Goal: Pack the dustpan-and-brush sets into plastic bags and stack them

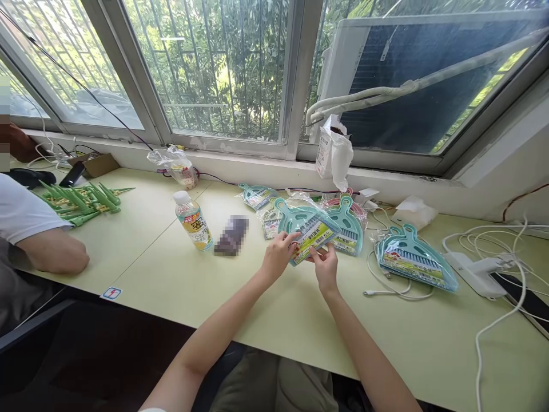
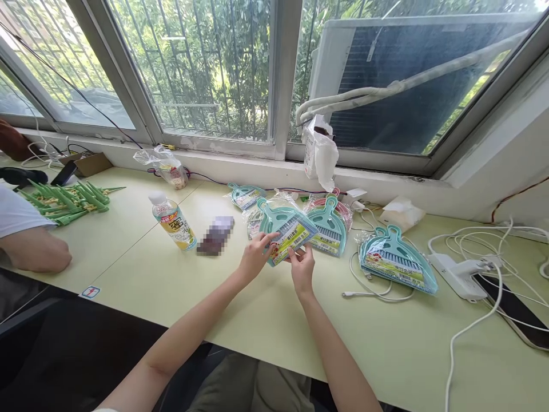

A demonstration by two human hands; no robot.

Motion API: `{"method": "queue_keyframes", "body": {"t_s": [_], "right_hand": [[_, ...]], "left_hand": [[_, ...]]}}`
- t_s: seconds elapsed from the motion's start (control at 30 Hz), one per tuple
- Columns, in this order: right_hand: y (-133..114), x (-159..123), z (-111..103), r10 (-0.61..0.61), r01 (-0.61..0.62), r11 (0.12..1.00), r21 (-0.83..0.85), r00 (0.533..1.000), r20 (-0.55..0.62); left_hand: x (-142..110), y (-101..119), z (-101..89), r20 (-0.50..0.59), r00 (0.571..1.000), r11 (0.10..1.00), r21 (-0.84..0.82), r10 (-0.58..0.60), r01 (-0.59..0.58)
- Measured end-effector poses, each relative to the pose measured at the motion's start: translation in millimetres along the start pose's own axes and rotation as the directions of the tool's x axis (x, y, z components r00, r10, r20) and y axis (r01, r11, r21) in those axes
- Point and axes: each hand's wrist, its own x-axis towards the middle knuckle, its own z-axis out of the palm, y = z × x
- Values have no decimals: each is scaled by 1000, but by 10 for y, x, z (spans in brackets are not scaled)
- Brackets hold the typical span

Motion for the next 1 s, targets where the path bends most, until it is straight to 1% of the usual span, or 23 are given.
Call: {"method": "queue_keyframes", "body": {"t_s": [0.03, 0.1, 0.23, 0.3, 0.37, 0.47, 0.53, 0.63, 0.77, 0.83, 0.9, 1.0], "right_hand": [[22, 4, 2, 4, -4, 1000, -7, 1000, -3], [63, 10, 4, 10, -10, 1000, -18, 1000, -4], [110, 10, 7, -3, 4, 999, -39, 1000, 14], [116, 4, 12, -11, 12, 999, -48, 1000, 21], [114, -1, 16, -14, 15, 999, -49, 1000, 21], [105, -7, 20, -11, 12, 998, -56, 1000, 18], [99, -11, 23, -6, 8, 998, -65, 1000, 22], [100, -20, 36, -3, 6, 997, -71, 999, 41], [135, -22, 61, 16, -13, 999, -51, 998, 58], [161, -12, 65, 29, -26, 999, -40, 998, 60], [184, 4, 63, 37, -35, 999, -37, 998, 51], [200, 26, 55, 62, -62, 998, -22, 998, 23]], "left_hand": [[-3, -12, 24, 18, 1000, 1000, 0, -10, 10], [-10, -35, 64, 15, 1000, 1000, -12, -19, 19], [-6, -75, 92, -97, 995, 1000, -28, -9, 6], [4, -96, 90, -134, 991, 999, -48, 2, -8], [13, -113, 85, -127, 992, 998, -69, 0, -8], [14, -115, 76, -88, 996, 998, -54, -17, 12], [12, -97, 65, -66, 997, 997, -65, -48, 44], [10, -58, 40, -40, 992, 986, -123, -122, 116], [3, -35, 20, -79, 985, 984, -102, -155, 146], [-3, -52, 32, -102, 986, 989, -79, -131, 123], [-10, -83, 55, -126, 990, 997, -42, -68, 63], [-24, -134, 96, -169, 980, 989, 118, 109, -90]]}}
